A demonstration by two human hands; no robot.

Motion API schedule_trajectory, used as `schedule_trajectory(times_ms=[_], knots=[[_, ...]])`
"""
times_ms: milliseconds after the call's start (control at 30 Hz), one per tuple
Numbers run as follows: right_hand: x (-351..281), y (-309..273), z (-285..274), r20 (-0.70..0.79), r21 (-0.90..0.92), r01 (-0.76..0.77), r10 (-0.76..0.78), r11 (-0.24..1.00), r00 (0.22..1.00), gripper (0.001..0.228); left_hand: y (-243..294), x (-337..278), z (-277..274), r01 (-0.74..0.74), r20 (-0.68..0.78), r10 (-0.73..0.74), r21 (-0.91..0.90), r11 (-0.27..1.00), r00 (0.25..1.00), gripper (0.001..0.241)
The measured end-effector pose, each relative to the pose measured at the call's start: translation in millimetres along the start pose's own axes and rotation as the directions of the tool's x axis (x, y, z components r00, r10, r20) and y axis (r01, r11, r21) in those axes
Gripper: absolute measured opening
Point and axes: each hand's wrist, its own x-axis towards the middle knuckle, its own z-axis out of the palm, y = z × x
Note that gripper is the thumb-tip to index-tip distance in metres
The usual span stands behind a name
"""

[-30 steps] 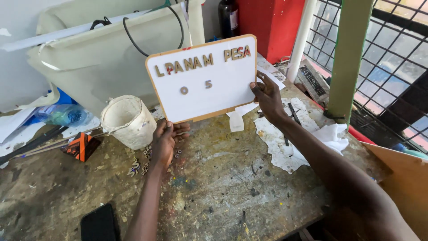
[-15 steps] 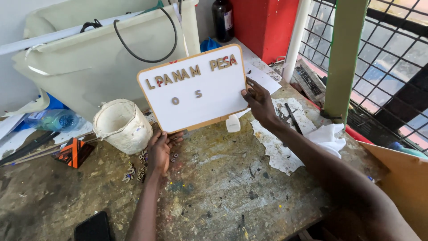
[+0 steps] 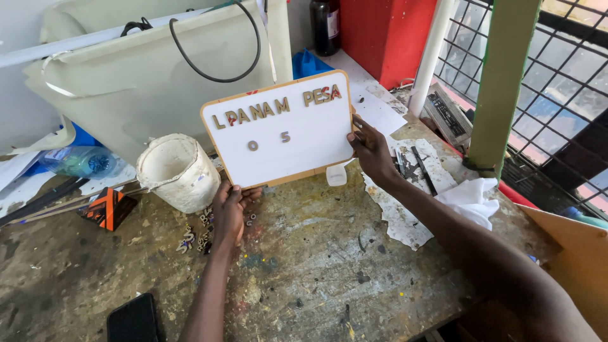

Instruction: Gluing small letters and numbers onto a white sign board to create a custom sign

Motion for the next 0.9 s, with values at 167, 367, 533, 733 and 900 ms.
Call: schedule_trajectory(times_ms=[167, 367, 533, 733, 900], knots=[[-1, 1, -6, 0.002, -0.027, 0.018, -0.018, 0.999, 1.000, 0.053, -2, 5, 4, 0.014, -0.026, -0.013, 0.018, 1.000, 1.000, 0.043], [-11, -8, 4, 0.005, -0.016, 0.003, -0.002, 1.000, 1.000, 0.050, -24, 14, -16, 0.006, -0.058, -0.005, 0.032, 0.999, 0.998, 0.038], [-19, -26, 8, 0.009, -0.027, -0.003, 0.003, 1.000, 1.000, 0.049, -24, 15, -18, 0.036, -0.072, -0.032, 0.056, 0.998, 0.997, 0.035], [-22, -33, 9, 0.049, -0.035, -0.004, 0.006, 0.999, 0.999, 0.050, -19, 10, -11, -0.003, -0.091, 0.010, 0.077, 0.997, 0.996, 0.037], [-28, -57, 22, 0.032, -0.056, 0.005, -0.003, 0.998, 0.999, 0.050, -15, 6, -6, -0.025, -0.110, 0.032, 0.066, 0.997, 0.993, 0.039]])
